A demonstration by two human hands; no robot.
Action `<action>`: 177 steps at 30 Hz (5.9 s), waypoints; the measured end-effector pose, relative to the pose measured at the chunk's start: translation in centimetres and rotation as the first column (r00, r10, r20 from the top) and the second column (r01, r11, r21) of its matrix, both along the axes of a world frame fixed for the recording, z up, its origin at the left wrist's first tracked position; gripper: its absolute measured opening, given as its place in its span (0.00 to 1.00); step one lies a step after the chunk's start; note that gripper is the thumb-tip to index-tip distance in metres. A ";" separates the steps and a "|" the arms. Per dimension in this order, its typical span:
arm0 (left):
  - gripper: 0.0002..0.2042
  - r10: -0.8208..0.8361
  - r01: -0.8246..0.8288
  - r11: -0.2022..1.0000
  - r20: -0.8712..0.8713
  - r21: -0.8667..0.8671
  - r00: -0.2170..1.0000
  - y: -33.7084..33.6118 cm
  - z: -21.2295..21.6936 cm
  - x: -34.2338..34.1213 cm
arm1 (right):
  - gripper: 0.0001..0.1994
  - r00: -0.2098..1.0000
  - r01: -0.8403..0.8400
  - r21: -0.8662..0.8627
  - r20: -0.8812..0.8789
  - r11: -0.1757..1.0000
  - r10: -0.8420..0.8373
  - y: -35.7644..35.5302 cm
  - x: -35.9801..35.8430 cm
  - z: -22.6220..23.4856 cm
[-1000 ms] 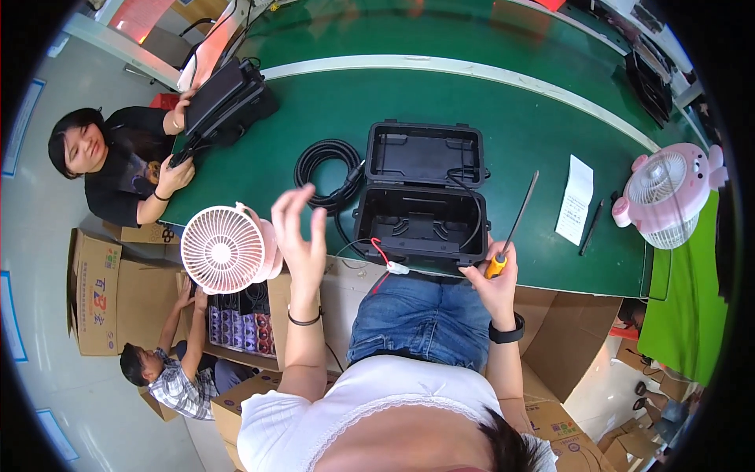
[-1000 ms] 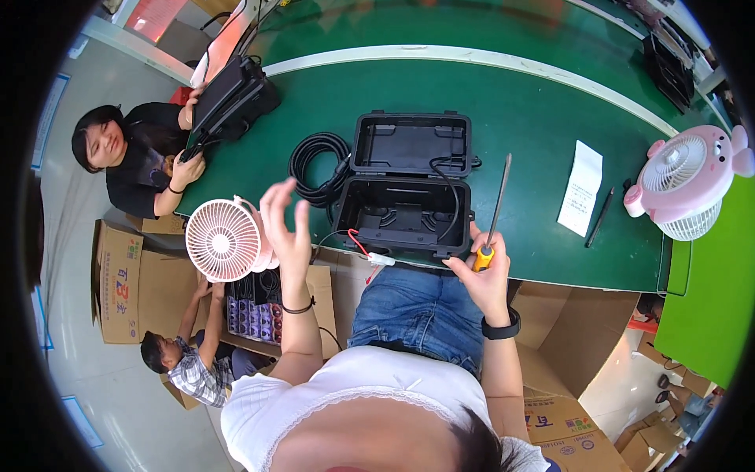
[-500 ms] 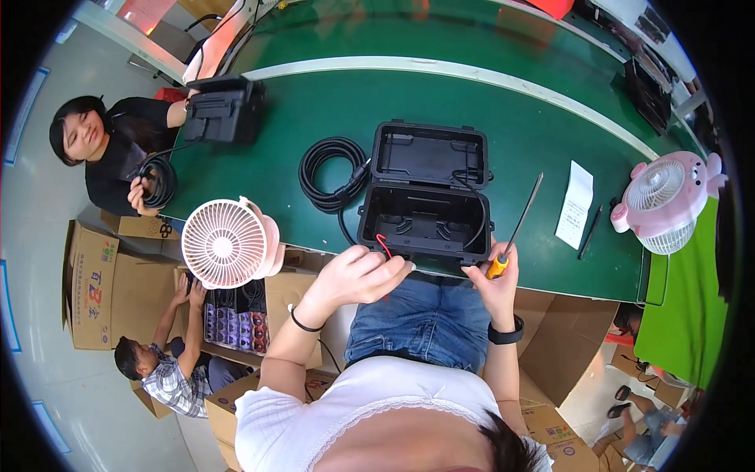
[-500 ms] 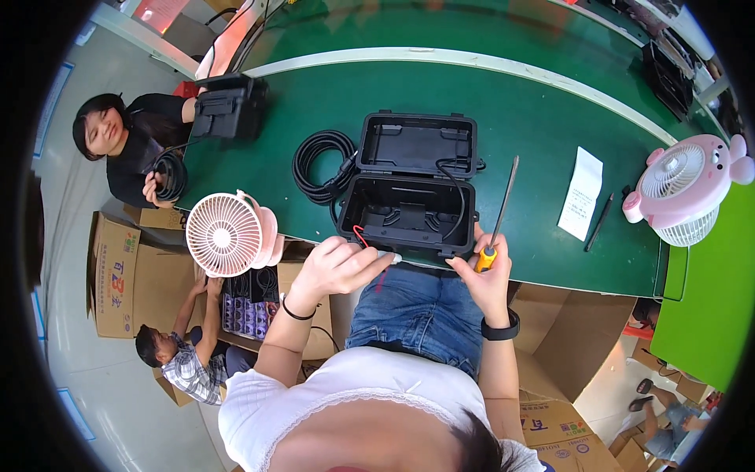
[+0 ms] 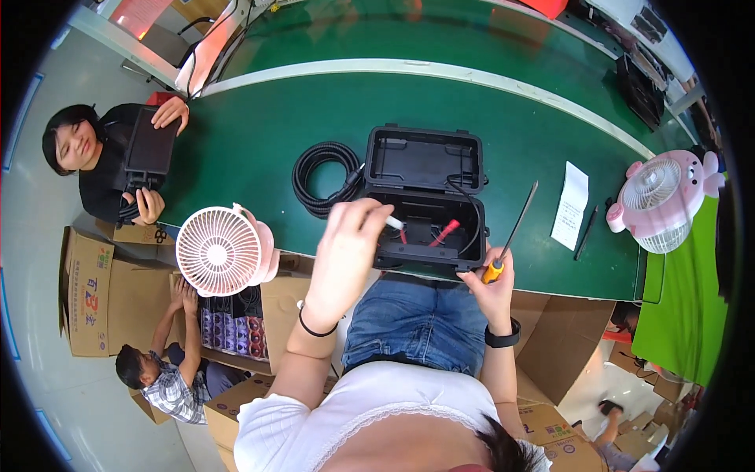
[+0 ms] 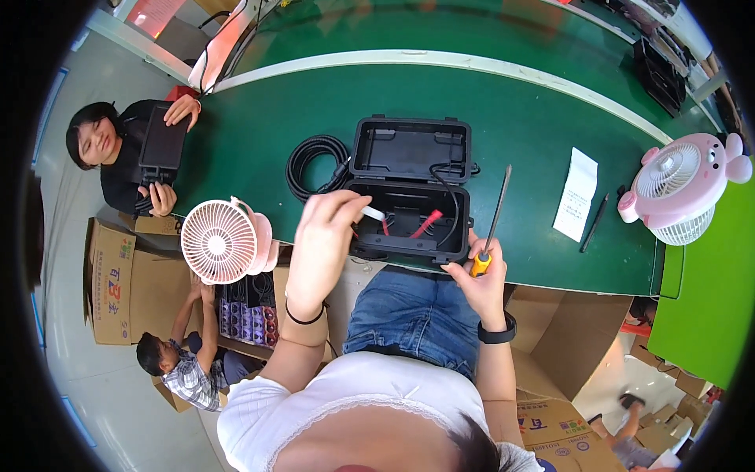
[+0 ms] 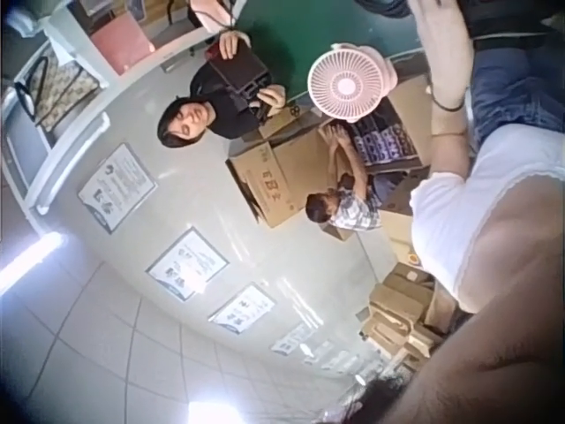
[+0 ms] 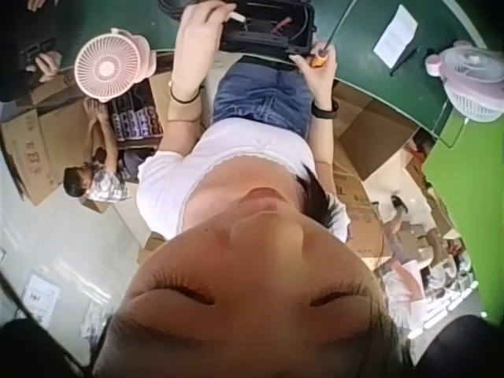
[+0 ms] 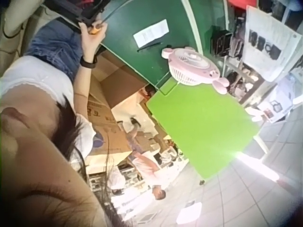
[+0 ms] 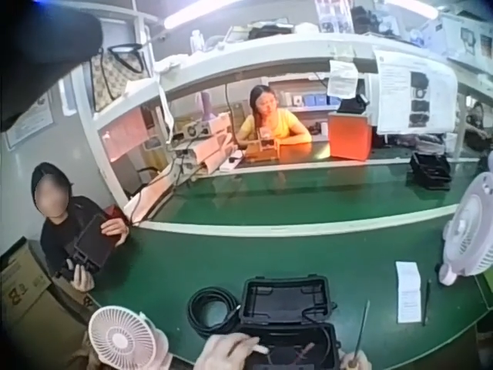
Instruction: Assembling electronic components and cables into protective black boxes at a workstation.
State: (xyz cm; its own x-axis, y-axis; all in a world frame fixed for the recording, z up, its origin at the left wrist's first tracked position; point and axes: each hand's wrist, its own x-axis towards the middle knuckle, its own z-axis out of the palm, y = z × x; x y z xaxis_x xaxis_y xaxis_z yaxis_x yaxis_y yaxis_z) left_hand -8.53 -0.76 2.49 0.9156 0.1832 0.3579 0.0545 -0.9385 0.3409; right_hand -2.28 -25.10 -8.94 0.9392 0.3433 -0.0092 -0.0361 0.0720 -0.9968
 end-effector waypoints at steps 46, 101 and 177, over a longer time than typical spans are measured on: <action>0.45 -0.404 0.407 0.913 0.077 -0.029 0.911 -2.5 -1.0 0.9 | 0.16 0.971 0.107 0.121 0.199 0.987 -0.130 2.4 11.9 5.2; 0.28 -0.296 0.316 0.947 0.234 -0.053 0.926 4.2 -4.3 3.8 | 0.19 0.973 -0.093 0.040 0.217 0.995 0.083 5.7 14.3 9.3; 0.28 0.300 0.135 0.667 0.430 -0.733 0.851 -0.9 -9.5 1.8 | 0.14 0.985 -0.083 -0.009 0.153 0.997 0.083 6.3 12.3 7.9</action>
